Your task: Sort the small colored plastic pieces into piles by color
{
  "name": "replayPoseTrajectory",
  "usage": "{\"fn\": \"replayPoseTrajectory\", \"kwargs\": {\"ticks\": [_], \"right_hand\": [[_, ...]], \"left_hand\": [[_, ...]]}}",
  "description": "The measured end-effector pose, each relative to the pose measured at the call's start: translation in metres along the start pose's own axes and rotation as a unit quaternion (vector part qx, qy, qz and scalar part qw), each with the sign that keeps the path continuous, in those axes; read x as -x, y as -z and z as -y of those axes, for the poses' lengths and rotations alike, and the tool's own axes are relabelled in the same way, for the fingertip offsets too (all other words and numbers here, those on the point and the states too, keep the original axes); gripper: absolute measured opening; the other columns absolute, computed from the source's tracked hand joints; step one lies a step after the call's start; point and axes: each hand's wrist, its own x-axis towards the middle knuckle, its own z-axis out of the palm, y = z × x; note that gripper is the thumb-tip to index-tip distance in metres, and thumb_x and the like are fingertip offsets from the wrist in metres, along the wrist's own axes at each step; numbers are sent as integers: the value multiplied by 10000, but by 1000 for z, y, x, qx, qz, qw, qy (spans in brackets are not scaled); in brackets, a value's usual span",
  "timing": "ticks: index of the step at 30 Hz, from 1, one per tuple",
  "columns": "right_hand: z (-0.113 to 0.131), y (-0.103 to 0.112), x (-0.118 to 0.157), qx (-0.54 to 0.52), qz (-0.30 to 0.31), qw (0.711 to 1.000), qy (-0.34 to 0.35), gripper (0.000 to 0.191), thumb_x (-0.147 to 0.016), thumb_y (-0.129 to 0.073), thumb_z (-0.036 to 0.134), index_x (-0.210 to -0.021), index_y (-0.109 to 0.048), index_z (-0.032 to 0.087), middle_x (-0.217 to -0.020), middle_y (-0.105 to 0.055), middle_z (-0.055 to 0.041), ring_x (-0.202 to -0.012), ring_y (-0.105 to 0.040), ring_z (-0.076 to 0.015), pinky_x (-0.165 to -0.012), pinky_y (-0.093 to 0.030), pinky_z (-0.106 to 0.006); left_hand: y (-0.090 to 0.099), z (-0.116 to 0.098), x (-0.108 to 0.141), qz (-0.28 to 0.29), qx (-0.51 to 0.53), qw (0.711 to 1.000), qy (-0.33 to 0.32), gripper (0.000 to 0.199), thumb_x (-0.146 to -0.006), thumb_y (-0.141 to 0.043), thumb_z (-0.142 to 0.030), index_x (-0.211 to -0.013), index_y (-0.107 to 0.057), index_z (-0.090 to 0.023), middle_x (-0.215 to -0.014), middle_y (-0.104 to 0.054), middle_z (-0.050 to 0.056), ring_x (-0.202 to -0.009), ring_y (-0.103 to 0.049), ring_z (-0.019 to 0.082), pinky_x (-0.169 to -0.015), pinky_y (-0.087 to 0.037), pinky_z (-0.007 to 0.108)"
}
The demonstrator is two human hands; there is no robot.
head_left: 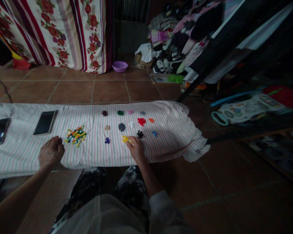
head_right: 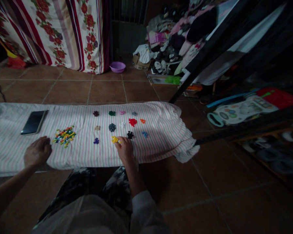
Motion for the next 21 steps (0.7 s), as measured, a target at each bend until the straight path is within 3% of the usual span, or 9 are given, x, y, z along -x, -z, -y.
{"fn": "replayPoseTrajectory", "kwargs": {"ticks": [12, 21], "right_hand": [[7, -6, 0, 21, -44, 999, -10, 277, -879, -467, 175, -1024, -701, 203, -1012, -718, -76, -942, -600, -234, -872, -434, -352], [13, -15, -7, 53, -57, 996, -41, 201, -878, -505, 210, -958, -689, 197, -969, -728, -74, -852, -614, -210, -826, -441, -325]], "left_hand": [[-5, 5, 1, -11, -21, 1000, 0, 301, -824, -412, -294, -1022, -590, -153, -1225, -633, 137, -1159, -587, 277, -1058, -438, 443], [-9, 7, 4, -29, -2, 1000, 13, 313, -826, -443, -242, -1076, -607, -151, -1277, -630, 131, -1197, -574, 301, -1051, -439, 492]]}}
